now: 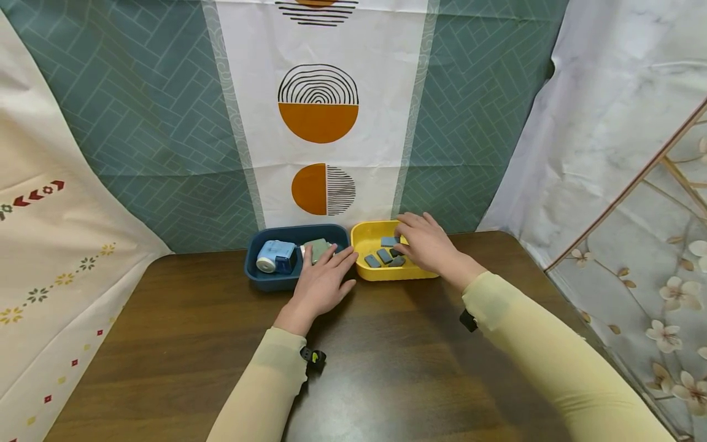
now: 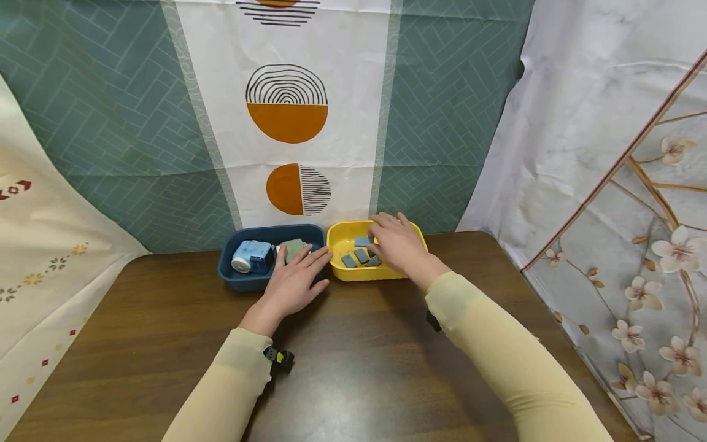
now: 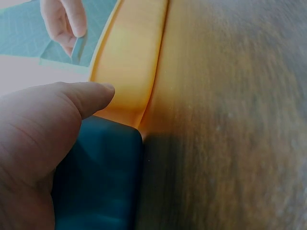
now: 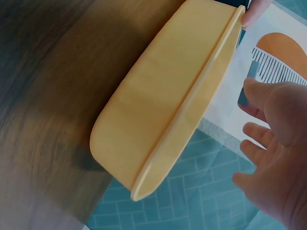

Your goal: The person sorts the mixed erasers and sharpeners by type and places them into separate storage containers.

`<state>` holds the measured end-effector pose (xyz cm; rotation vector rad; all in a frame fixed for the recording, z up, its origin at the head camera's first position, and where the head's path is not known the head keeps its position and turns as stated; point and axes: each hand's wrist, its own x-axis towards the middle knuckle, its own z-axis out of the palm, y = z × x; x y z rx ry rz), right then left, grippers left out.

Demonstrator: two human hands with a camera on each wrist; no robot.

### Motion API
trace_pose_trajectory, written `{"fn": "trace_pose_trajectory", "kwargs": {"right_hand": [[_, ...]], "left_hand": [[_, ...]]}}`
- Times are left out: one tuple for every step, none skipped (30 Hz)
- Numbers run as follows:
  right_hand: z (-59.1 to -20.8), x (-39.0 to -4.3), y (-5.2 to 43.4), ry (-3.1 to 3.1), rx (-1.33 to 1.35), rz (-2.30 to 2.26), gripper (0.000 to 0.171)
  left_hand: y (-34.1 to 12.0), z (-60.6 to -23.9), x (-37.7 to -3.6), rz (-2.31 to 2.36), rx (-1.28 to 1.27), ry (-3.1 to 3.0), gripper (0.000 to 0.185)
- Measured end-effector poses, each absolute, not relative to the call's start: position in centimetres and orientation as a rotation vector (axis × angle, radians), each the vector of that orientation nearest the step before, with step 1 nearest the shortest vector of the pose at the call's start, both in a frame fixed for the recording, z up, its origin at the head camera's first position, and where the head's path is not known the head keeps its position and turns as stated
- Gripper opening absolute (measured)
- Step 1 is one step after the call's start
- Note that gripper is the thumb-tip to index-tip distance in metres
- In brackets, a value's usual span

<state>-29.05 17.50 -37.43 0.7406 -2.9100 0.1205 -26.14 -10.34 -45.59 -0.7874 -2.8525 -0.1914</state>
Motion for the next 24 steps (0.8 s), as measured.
{"fn": "trace_pose_trajectory", "kwargs": {"right_hand": [[-37.5,-29.2,17.3,-2.913,0.737,0.119,0.024],[-37.5,-29.3,17.2,-2.915,0.734,0.115,0.024],[-37.5,-29.4,17.0,-2.917,0.732,0.112,0.024],[-37.5,-29.5,16.9,-2.918,0.731,0.109,0.024],[-37.5,-29.5,16.7,-2.920,0.728,0.106,0.024],[-37.5,-29.6,16.5,-2.922,0.724,0.102,0.025],[-37.5,-29.7,16.4,-2.923,0.721,0.099,0.025],[-37.4,-29.8,16.2,-2.925,0.719,0.098,0.026],[-37.5,-29.9,16.1,-2.927,0.716,0.097,0.026],[-37.5,-30.0,15.9,-2.929,0.713,0.099,0.027],[-37.5,-30.1,15.8,-2.932,0.711,0.100,0.027],[-37.6,-30.2,15.7,-2.934,0.709,0.102,0.027],[-37.6,-30.3,15.6,-2.937,0.705,0.103,0.027],[-37.7,-30.4,15.4,-2.939,0.703,0.105,0.027],[-37.7,-30.5,15.3,-2.940,0.702,0.103,0.027],[-37.7,-30.6,15.2,-2.937,0.702,0.101,0.027],[-37.7,-30.6,15.1,-2.934,0.703,0.098,0.027],[-37.7,-30.7,15.0,-2.934,0.702,0.096,0.026],[-37.7,-30.8,14.9,-2.933,0.701,0.092,0.026],[-37.8,-30.8,14.8,-2.934,0.702,0.094,0.026],[-37.8,-30.9,14.8,-2.936,0.700,0.095,0.025],[-37.8,-31.0,14.7,-2.935,0.700,0.096,0.025],[-37.9,-31.1,14.6,-2.938,0.699,0.098,0.025],[-37.9,-31.2,14.5,-2.942,0.695,0.099,0.025]], "left_hand": [[-10.3,-45.6,-26.1,-0.193,-0.787,-2.854,0.067],[-10.3,-45.6,-26.1,-0.193,-0.786,-2.855,0.067],[-10.3,-45.6,-26.2,-0.195,-0.786,-2.856,0.067],[-10.3,-45.6,-26.2,-0.195,-0.786,-2.856,0.067],[-10.3,-45.6,-26.2,-0.195,-0.786,-2.856,0.067],[-10.3,-45.6,-26.2,-0.198,-0.786,-2.856,0.067],[-10.4,-45.5,-26.2,-0.196,-0.787,-2.855,0.066],[-10.4,-45.5,-26.2,-0.194,-0.788,-2.853,0.066],[-10.4,-45.5,-26.2,-0.193,-0.788,-2.853,0.066],[-10.4,-45.5,-26.2,-0.190,-0.789,-2.851,0.066],[-10.4,-45.5,-26.2,-0.188,-0.790,-2.850,0.066],[-10.4,-45.5,-26.3,-0.184,-0.789,-2.849,0.066],[-10.4,-45.5,-26.3,-0.181,-0.788,-2.849,0.066],[-10.3,-45.5,-26.2,-0.180,-0.787,-2.850,0.066],[-10.3,-45.6,-26.3,-0.177,-0.786,-2.850,0.066],[-10.3,-45.6,-26.3,-0.174,-0.785,-2.851,0.066],[-10.3,-45.6,-26.3,-0.171,-0.784,-2.851,0.066],[-10.3,-45.6,-26.3,-0.170,-0.782,-2.853,0.066],[-10.3,-45.5,-26.2,-0.169,-0.781,-2.854,0.066],[-10.3,-45.5,-26.2,-0.169,-0.780,-2.856,0.067],[-10.3,-45.5,-26.2,-0.170,-0.780,-2.857,0.066],[-10.3,-45.4,-26.2,-0.173,-0.779,-2.859,0.067],[-10.3,-45.4,-26.1,-0.176,-0.778,-2.861,0.067],[-10.3,-45.4,-26.1,-0.178,-0.778,-2.863,0.067]]}}
